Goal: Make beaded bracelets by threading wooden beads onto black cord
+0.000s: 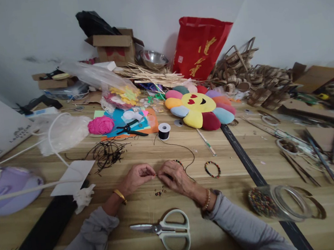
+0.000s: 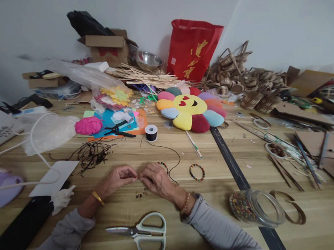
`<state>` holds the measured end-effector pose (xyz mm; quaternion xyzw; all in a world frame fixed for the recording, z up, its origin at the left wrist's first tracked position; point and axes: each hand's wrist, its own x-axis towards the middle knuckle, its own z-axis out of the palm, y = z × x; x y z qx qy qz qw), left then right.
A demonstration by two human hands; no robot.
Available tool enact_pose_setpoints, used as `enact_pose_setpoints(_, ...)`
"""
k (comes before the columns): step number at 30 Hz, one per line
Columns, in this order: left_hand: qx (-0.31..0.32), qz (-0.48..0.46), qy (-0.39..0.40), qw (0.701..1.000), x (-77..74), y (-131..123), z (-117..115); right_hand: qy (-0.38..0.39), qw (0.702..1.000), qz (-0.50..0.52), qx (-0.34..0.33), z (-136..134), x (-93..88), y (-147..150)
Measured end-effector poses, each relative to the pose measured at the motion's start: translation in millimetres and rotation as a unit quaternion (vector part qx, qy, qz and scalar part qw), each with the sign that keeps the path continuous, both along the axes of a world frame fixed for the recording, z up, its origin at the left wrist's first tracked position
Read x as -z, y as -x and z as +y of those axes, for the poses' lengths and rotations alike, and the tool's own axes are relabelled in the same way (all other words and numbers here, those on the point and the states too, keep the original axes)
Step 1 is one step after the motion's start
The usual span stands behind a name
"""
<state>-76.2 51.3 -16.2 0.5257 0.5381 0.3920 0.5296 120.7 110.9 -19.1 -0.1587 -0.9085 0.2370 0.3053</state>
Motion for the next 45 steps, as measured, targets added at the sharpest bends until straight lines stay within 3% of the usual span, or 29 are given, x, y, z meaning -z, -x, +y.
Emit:
enact_pose_setpoints(14, -0.025, 0.019, -0.007, 0.999, -0.1, -3.2, -0.3, 0.003, 1.000, 0.022, -0.018, -0.5, -2.9, 1.0)
enact_pose_setpoints(23, 0.002, 0.047, -0.043, 0.998, 0.2, -4.4, 1.4, -0.008, 1.000, 0.010, -0.022, -1.1, -1.2, 0.7)
enact_pose_setpoints(30, -0.003, -0.008, -0.025, 1.000, -3.3, 2.5, 1.6, -0.036, 0.992, -0.018, 0.119, -0.8, 1.5, 0.5)
enact_pose_setpoints(38, -0.010, -0.024, -0.019, 0.999, -1.1, 1.2, 0.9, -0.012, 1.000, -0.001, 0.014, -9.0, -10.6, 0.2)
enact_pose_setpoints(41, -0.009, -0.017, -0.023, 1.000, 1.0, 0.6, 1.0, 0.007, 1.000, 0.002, -0.026, -8.0, -8.0, 0.7)
enact_pose_setpoints(45, -0.007, -0.003, -0.025, 1.000, 0.2, -0.5, 0.4, 0.030, 0.999, 0.037, -0.024, -5.1, 0.3, 2.4)
